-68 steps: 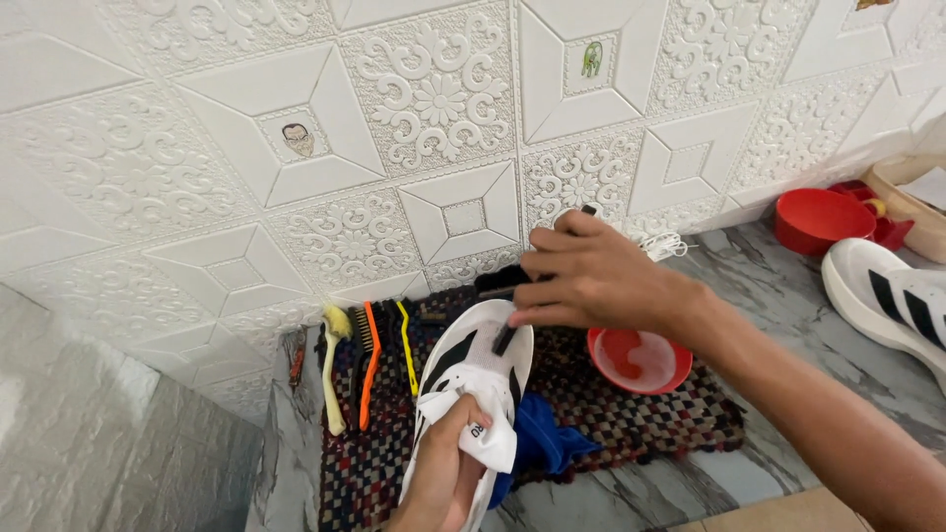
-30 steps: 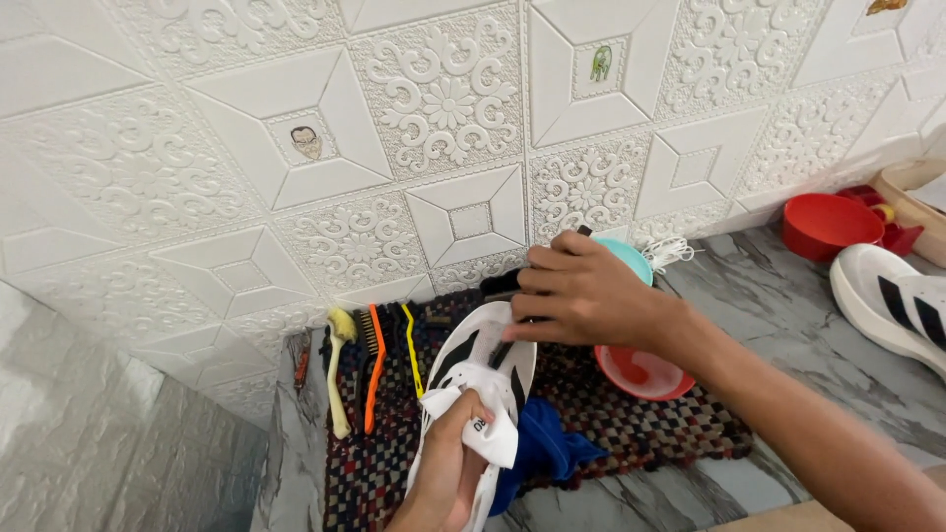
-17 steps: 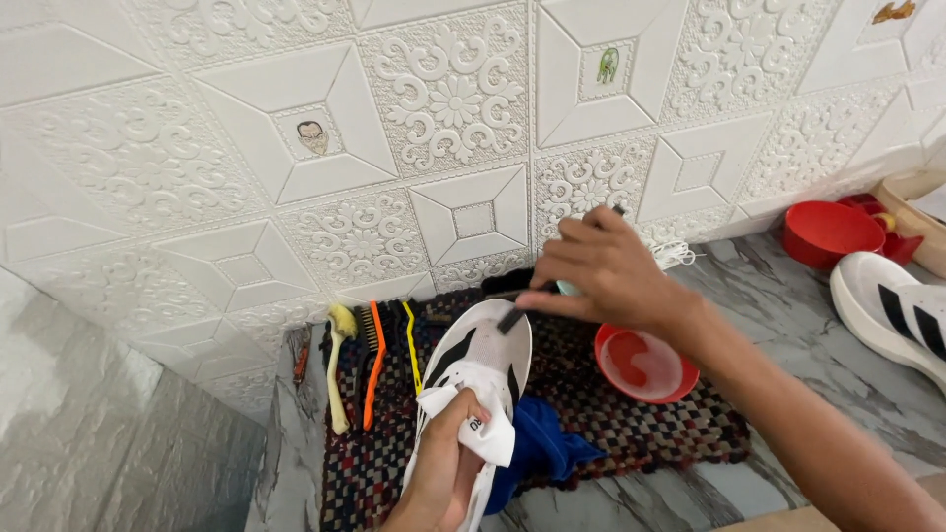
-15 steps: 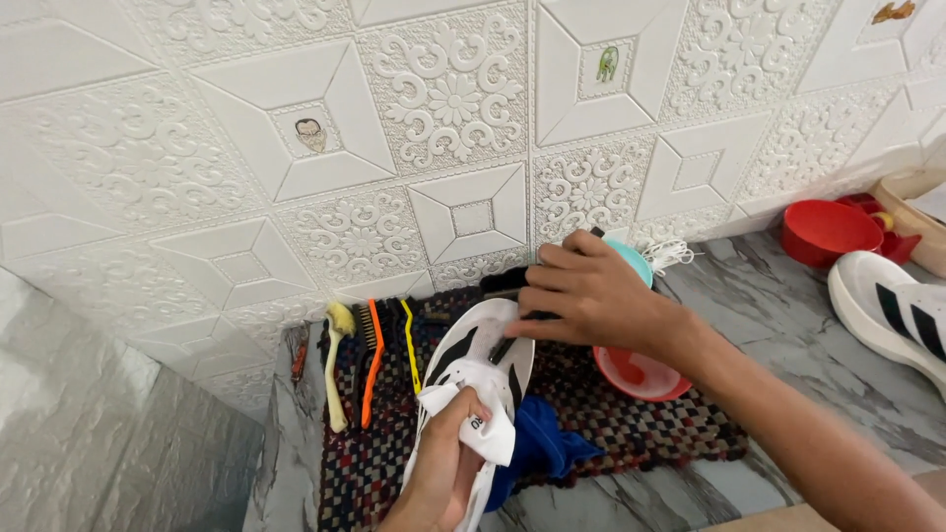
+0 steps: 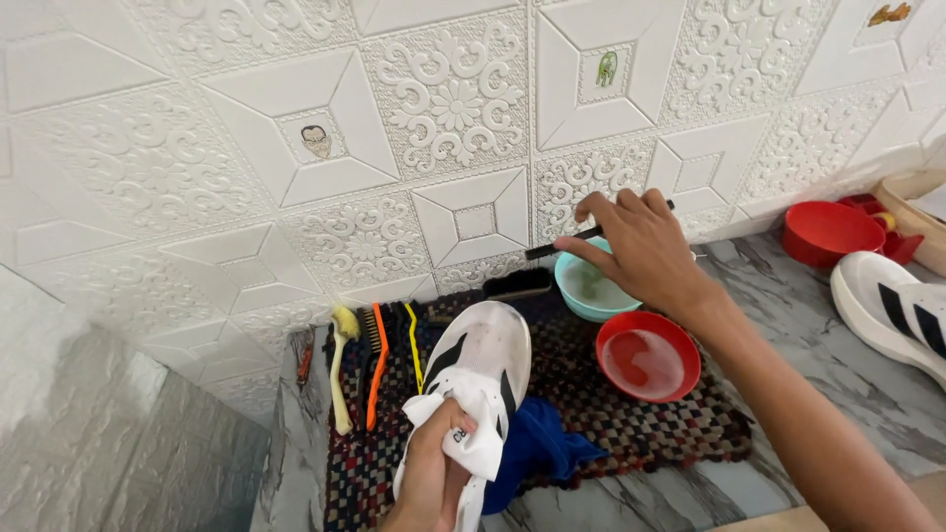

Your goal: The person scrubs a white sneaker with black stripes using a small brush dipped in soapy water from a red bowl, then switches to a larger orange brush to continue scrubbing the upper and side panels. The shoe is held in one hand while the other hand scrubs, and the process is repeated across different areas of the shoe.

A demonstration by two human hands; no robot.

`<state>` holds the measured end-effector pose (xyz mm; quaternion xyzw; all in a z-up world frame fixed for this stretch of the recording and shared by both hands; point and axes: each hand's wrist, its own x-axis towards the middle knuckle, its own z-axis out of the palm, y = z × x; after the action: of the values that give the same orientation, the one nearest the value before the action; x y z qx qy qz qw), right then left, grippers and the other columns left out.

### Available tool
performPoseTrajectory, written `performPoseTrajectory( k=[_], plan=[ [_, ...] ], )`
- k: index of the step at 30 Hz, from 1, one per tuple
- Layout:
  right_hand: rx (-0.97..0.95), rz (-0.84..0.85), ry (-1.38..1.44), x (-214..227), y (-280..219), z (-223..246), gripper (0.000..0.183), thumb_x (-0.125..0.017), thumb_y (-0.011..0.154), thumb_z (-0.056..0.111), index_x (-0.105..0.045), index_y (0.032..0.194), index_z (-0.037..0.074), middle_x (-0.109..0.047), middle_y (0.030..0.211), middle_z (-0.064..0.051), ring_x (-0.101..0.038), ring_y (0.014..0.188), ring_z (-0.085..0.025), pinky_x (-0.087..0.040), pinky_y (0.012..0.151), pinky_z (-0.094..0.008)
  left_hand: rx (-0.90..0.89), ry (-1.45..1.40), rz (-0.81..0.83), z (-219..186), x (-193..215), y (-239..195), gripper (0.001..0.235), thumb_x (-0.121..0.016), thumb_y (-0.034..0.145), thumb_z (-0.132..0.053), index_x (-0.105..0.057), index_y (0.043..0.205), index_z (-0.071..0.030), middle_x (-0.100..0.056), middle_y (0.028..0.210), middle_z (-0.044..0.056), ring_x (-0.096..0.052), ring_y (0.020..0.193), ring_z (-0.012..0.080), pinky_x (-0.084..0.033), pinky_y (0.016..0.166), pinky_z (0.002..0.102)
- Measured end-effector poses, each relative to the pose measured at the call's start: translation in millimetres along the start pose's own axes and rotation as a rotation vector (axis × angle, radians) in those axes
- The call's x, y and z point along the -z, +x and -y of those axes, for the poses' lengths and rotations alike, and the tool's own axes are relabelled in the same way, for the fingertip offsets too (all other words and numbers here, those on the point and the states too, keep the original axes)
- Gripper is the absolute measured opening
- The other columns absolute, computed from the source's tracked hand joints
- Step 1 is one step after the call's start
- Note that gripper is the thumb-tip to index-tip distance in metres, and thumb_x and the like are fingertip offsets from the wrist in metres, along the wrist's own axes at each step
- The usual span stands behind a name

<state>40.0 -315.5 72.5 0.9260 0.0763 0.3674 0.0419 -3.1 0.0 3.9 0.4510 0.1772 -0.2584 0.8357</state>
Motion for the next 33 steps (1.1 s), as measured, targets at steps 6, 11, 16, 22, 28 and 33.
performPoseTrajectory(
  k=[6, 11, 16, 22, 28, 33],
  plan=[
    [-0.304, 0.581, 0.052, -19.8, -23.2, -31.6, 0.021, -0.044, 0.104, 0.016, -0.051, 0.124, 0.010, -0.071, 0.111, -0.017, -0.069, 0.104, -0.039, -0.056, 0.080, -0.056, -0.032, -0.040, 0.053, -13.9, 7.8, 1.5, 0.010, -0.059, 0.079, -0.007, -0.062, 0.088, -0.007, -0.059, 0.090, 0.006, -0.053, 0.080, 0.0196, -0.042, 0.065, 0.035],
    [-0.293, 0.643, -0.048, -43.2, -43.1, -41.9, 0.032, -0.049, 0.104, 0.017, -0.059, 0.134, 0.018, -0.068, 0.113, -0.011, -0.072, 0.102, -0.036, -0.061, 0.072, -0.057, -0.006, -0.010, -0.005, -15.6, 7.4, 4.8, 0.019, -0.061, 0.078, -0.008, -0.064, 0.096, -0.006, -0.058, 0.091, 0.007, -0.053, 0.081, 0.0207, -0.041, 0.067, 0.036],
    [-0.229, 0.450, -0.071, -49.7, -63.8, -54.9, 0.030, -0.059, 0.105, 0.022, -0.070, 0.132, 0.016, -0.064, 0.114, -0.008, -0.077, 0.080, -0.035, -0.064, 0.057, -0.055, 0.068, -0.033, -0.025, -20.1, -6.2, -6.7, 0.045, -0.055, 0.077, -0.007, -0.066, 0.120, 0.000, -0.064, 0.112, 0.013, -0.055, 0.095, 0.0286, -0.043, 0.079, 0.039],
    [-0.322, 0.306, -0.002, 4.0, -79.8, -45.6, 0.033, -0.061, 0.103, 0.034, -0.075, 0.130, 0.020, -0.064, 0.113, 0.000, -0.072, 0.067, -0.030, -0.058, 0.048, -0.047, 0.062, -0.038, 0.044, -14.4, 8.6, 7.7, 0.042, -0.054, 0.078, -0.008, -0.067, 0.117, 0.003, -0.064, 0.104, 0.017, -0.055, 0.089, 0.0298, -0.042, 0.075, 0.039],
    [-0.428, 0.384, -0.059, 46.2, -115.3, -33.9, 0.031, -0.066, 0.097, 0.043, -0.076, 0.124, 0.033, -0.063, 0.117, 0.008, -0.073, 0.080, -0.026, -0.060, 0.057, -0.051, 0.064, -0.108, 0.054, -7.8, 19.1, 20.1, 0.031, -0.056, 0.078, -0.005, -0.062, 0.108, -0.003, -0.059, 0.099, 0.011, -0.054, 0.089, 0.0249, -0.044, 0.076, 0.038],
    [-0.304, 0.631, -0.051, 27.9, -147.9, -32.2, 0.036, -0.060, 0.099, 0.048, -0.068, 0.129, 0.030, -0.064, 0.117, 0.007, -0.081, 0.081, -0.015, -0.075, 0.063, -0.037, 0.062, -0.075, 0.166, -4.2, 24.4, 29.3, 0.046, -0.056, 0.075, -0.010, -0.065, 0.119, -0.001, -0.062, 0.098, 0.010, -0.055, 0.082, 0.0241, -0.043, 0.068, 0.035]
  ],
)
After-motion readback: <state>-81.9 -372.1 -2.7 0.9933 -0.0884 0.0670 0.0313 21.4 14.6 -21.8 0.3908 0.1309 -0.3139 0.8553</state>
